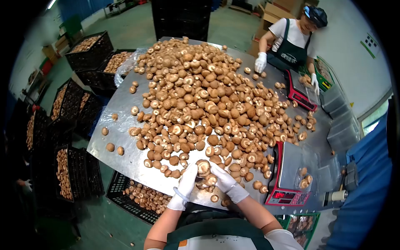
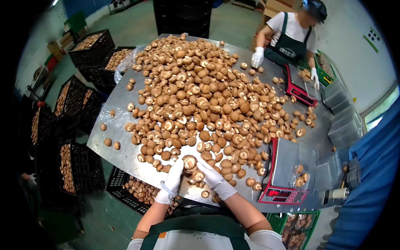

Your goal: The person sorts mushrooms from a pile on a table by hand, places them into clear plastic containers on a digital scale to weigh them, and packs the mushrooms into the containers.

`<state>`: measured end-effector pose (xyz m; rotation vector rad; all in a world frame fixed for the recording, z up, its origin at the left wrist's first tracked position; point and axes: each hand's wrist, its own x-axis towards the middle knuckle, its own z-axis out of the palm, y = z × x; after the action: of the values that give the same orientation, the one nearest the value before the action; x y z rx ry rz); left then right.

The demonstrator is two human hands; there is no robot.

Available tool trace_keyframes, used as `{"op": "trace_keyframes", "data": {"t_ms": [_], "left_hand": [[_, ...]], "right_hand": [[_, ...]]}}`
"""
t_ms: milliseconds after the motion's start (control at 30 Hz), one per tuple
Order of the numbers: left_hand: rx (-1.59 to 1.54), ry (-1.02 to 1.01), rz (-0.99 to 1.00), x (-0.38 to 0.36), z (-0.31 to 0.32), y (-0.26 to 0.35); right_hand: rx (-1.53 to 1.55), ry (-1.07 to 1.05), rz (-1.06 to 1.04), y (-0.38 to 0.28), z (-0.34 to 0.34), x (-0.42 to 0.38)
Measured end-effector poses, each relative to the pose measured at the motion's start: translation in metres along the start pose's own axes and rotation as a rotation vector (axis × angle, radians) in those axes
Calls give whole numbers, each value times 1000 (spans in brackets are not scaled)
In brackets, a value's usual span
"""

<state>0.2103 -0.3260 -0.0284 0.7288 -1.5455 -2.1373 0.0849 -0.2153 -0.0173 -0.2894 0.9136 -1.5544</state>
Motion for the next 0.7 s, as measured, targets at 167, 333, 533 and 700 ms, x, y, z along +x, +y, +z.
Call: {"op": "trace_keyframes", "data": {"t_ms": [167, 333, 533, 700], "left_hand": [[-188, -38, -88, -17, 23, 29], [116, -45, 13, -18, 40, 35], [215, -109, 109, -15, 90, 33], [-287, -130, -13, -17, 135, 27]], "right_hand": [[267, 231, -59, 9, 3, -11], [177, 376, -124, 12, -13, -29], [43, 371, -154, -4, -19, -70], [-217, 336, -281, -66, -57, -160]]}}
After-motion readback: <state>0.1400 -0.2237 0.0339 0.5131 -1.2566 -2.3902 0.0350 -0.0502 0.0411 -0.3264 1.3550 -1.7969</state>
